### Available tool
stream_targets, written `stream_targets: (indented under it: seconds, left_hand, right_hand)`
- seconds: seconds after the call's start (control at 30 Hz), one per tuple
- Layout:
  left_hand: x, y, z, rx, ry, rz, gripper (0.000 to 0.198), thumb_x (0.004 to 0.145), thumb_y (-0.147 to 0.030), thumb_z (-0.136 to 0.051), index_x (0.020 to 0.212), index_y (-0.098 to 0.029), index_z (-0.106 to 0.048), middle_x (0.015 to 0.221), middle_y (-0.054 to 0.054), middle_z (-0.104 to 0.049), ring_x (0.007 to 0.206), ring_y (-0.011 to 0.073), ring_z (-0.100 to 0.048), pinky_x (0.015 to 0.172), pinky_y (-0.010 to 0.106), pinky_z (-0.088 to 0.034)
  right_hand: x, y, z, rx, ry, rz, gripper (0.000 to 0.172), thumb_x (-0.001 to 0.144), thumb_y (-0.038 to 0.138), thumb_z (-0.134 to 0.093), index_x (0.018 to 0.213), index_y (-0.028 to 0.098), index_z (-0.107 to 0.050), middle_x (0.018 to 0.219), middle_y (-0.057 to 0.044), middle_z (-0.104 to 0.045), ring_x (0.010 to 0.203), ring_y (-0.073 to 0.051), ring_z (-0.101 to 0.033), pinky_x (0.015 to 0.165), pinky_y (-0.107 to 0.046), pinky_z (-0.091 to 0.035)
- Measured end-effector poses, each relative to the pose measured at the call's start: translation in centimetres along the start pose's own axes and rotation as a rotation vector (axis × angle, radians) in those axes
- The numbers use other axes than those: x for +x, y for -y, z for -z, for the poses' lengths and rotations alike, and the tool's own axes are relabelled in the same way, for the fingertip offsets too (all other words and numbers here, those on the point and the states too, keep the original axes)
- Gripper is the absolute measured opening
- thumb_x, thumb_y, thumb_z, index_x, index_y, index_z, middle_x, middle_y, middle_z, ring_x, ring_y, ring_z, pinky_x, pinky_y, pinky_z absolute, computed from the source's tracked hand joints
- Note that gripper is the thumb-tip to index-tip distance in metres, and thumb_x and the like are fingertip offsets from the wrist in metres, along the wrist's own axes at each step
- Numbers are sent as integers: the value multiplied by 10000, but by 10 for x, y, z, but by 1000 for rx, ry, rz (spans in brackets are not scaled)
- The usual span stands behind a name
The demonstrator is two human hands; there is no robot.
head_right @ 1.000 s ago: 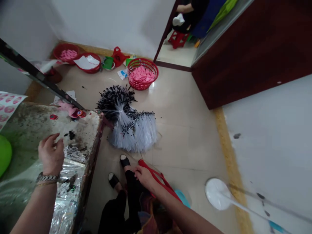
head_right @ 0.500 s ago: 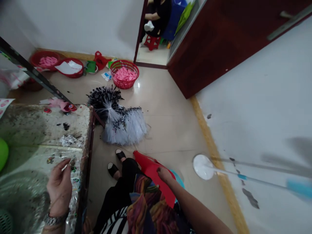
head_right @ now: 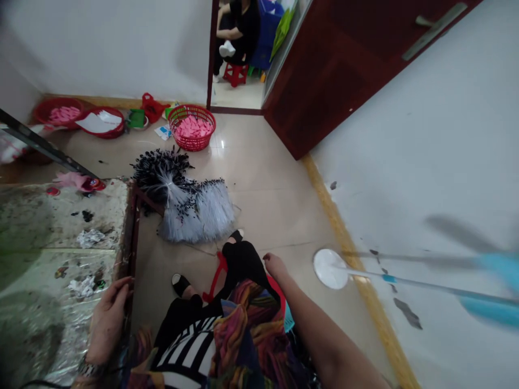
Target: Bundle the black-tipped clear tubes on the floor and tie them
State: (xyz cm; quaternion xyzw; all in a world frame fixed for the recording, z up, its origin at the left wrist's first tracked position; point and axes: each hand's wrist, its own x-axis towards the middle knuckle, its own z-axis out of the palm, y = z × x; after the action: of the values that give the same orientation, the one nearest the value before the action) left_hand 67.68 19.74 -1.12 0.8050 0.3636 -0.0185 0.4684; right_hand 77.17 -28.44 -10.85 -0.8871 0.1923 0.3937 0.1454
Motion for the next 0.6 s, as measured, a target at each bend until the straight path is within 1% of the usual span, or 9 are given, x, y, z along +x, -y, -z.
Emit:
stream_targets:
  seconds: [0.1,0.17,0.23,0.37,0.43,0.5,0.6]
  left_hand:
    - [7,1,-20,-24,73,64,486,636,-562,-563,922,-183,-668,956,81,-706,921,271,-640,872,398,-501]
    - [13,-1,-41,-49,76,128,491,591,-551,-599,914,-187,-662,942,79,-702,912,275,-646,840,392,-517]
    - [19,-9,-69,-104,65,204,500,556,-533,-636,918,-189,-651,922,73,-697,897,273,-652,784,373,-536]
    - [22,-36,-134,-228,14,403,555,490,-495,-694,933,-170,-615,864,80,-684,860,268,-661,691,351,-545]
    - [20,-48,-165,-247,29,495,589,505,-492,-690,979,-156,-593,868,97,-686,858,263,-666,688,349,-547]
    - [17,-55,-191,-240,81,560,617,565,-489,-656,1063,-138,-557,922,123,-687,884,252,-672,707,341,-551]
    - [18,-52,-219,-199,169,613,580,695,-435,-576,1168,-107,-505,1024,156,-676,930,231,-674,739,318,-551]
  right_hand:
    - [29,-12,20,-3,6,29,315,933,346,-562,1186,159,-560,1176,-85,-574,990,-204,-594,839,-406,-523]
    - [54,-19,34,-2,27,48,311,933,346,-561,1183,160,-562,1175,-85,-576,988,-203,-594,838,-404,-523]
    - [81,-26,49,-4,59,62,309,934,346,-560,1182,161,-563,1176,-85,-575,988,-202,-594,839,-403,-523]
    - [138,-37,82,-23,157,65,311,933,346,-562,1180,158,-563,1166,-84,-579,978,-200,-597,830,-399,-527]
    - [165,-39,100,-40,209,59,314,932,346,-565,1180,153,-562,1155,-82,-582,966,-198,-601,818,-394,-531]
    - [188,-37,116,-60,248,58,319,931,347,-567,1183,152,-559,1152,-82,-583,960,-197,-603,811,-391,-533]
    - [214,-25,136,-102,269,59,320,931,347,-566,1186,153,-557,1155,-83,-582,961,-197,-602,812,-391,-533]
